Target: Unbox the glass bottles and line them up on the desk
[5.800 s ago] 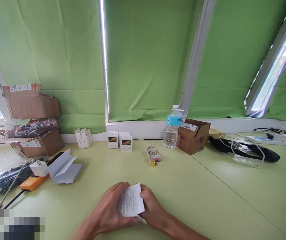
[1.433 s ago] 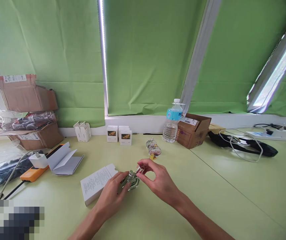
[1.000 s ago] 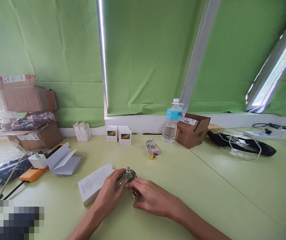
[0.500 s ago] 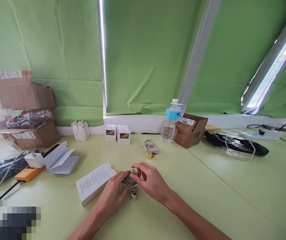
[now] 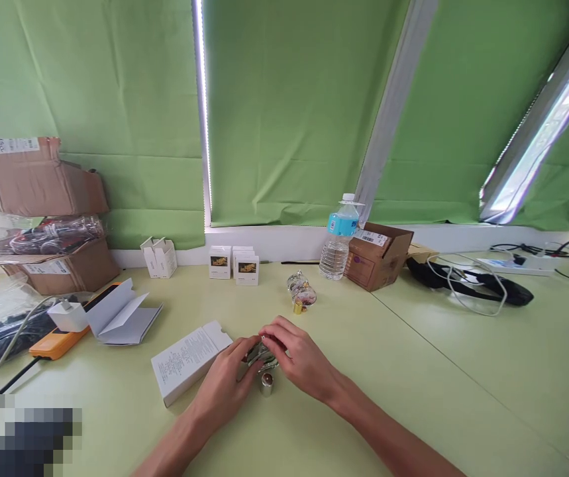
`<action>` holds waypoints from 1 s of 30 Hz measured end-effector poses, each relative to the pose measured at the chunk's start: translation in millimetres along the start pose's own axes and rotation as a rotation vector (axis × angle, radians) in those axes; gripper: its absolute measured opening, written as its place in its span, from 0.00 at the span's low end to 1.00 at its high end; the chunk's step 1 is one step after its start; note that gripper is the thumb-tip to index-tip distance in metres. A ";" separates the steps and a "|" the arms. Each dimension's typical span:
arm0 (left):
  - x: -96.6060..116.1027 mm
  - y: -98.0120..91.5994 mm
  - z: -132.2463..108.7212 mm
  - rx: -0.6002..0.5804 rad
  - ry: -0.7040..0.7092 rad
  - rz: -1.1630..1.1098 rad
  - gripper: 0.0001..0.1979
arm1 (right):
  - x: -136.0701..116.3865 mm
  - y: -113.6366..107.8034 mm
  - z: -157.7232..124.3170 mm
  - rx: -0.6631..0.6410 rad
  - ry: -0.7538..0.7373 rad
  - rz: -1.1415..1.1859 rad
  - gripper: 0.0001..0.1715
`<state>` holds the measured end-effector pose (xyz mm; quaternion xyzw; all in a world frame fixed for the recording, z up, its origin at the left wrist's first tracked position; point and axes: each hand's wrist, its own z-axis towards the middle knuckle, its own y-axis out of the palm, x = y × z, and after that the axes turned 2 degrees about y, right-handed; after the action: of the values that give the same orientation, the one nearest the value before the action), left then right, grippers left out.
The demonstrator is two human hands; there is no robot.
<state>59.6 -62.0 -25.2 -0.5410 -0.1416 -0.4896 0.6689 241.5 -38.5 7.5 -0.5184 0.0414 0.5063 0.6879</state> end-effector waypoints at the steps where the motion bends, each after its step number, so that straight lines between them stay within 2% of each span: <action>1: -0.4 0.1 0.0 0.000 0.002 -0.004 0.16 | 0.1 -0.3 0.2 0.001 0.004 -0.005 0.11; 7: -1.2 0.5 -0.3 -0.003 0.016 -0.007 0.16 | 5.2 3.4 1.5 0.080 0.087 -0.025 0.05; 15: -2.6 -0.1 2.2 0.010 0.030 -0.020 0.15 | 6.8 8.0 1.1 0.059 -0.008 0.003 0.08; 26: -6.4 1.7 3.1 -0.011 0.036 0.003 0.16 | 4.3 5.6 1.6 0.002 -0.072 -0.099 0.11; 30: -5.7 1.6 3.4 -0.026 0.044 0.021 0.16 | 4.9 3.6 1.8 0.002 -0.057 -0.061 0.11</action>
<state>59.3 -56.3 -29.0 -0.5401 -0.1149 -0.4963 0.6699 240.4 -34.1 3.0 -0.5040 0.0064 0.4996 0.7045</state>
